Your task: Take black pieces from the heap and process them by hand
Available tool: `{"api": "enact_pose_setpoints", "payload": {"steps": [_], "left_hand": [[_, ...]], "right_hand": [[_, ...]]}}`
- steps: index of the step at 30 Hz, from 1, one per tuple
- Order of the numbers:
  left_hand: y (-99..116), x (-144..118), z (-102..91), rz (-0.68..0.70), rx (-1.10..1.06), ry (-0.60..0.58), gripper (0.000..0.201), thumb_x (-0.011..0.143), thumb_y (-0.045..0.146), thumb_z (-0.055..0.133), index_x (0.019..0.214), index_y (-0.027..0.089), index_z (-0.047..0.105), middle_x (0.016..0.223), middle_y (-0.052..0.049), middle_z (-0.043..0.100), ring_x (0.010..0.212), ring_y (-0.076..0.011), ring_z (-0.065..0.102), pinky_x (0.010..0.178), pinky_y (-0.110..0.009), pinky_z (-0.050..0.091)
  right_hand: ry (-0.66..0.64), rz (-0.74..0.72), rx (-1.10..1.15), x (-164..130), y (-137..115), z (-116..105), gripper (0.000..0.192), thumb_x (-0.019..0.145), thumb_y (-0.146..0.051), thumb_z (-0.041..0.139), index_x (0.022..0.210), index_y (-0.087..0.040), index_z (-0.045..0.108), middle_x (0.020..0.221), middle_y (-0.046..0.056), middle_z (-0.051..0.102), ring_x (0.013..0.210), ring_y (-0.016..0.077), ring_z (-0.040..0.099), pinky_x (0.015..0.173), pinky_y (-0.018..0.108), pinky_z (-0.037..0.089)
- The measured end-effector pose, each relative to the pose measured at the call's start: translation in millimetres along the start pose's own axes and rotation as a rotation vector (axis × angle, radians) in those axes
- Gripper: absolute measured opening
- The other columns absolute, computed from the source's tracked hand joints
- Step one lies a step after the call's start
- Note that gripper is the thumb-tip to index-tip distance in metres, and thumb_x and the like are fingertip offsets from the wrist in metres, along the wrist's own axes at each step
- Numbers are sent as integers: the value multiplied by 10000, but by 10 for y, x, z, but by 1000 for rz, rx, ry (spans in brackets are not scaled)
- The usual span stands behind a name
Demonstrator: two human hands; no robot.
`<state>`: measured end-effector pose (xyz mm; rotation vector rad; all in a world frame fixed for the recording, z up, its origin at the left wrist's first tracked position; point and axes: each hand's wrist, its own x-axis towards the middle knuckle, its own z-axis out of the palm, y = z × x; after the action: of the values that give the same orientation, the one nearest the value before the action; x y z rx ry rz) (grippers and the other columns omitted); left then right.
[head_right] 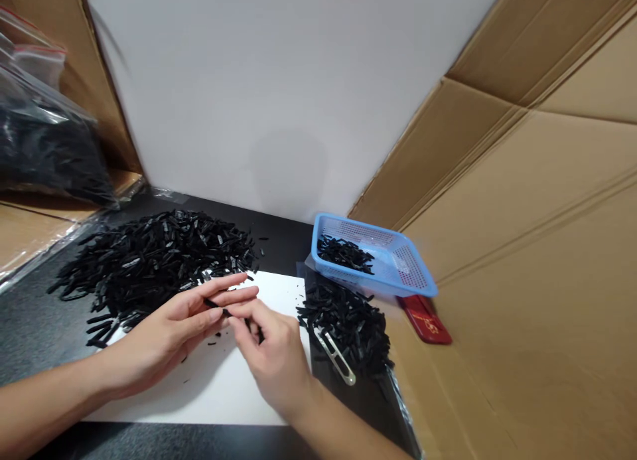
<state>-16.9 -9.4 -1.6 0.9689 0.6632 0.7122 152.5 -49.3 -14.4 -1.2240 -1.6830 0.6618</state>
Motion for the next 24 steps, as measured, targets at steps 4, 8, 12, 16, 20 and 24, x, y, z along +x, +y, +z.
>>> {"api": "enact_pose_setpoints", "payload": {"steps": [4,8,12,16,20,24], "left_hand": [[5,55,-38,67,190,133,226,893,403,618,975,196,581,928,-70,780,720,-163,698,673,-273,496],[51,113,-50,49,145,166,302,841,420,678,756,189,503,666,-23,755,459,-102,601,444,-189,341],[69,112,-20,38,82,139,310,807,437,718,874,139,667,692,-28,744,528,-99,625,489,-186,395],[54,74,14,6,-45,90,349,863,428,661,1030,126,713,809,-51,742,658,-118,624,609,-220,475],[69,51,25,-90,-136,59,327,933,333,586,1193,150,665,860,-75,752,664,-122,626,620,-235,457],[88,35,38,-130,-199,58,363,953,359,540,1223,149,662,1037,-144,751,899,-208,669,728,-292,472]], "right_hand": [[68,231,331,52,27,-67,169,850,-323,663,838,-172,740,596,-22,554,542,114,431,534,246,361],[110,357,604,74,84,-89,225,773,-396,749,804,-174,732,526,-70,405,461,75,283,437,226,222],[123,391,720,77,110,-91,235,743,-389,785,773,-167,712,524,-74,402,452,59,254,420,215,167],[117,382,751,89,87,-99,197,763,-342,771,789,-165,689,510,-81,413,439,49,267,409,193,168],[82,430,912,98,35,-118,194,836,-302,647,706,-181,568,512,-62,504,396,44,281,389,178,176],[40,433,976,106,25,-135,290,846,-312,570,611,-179,464,561,-21,584,368,37,291,374,184,171]]}}
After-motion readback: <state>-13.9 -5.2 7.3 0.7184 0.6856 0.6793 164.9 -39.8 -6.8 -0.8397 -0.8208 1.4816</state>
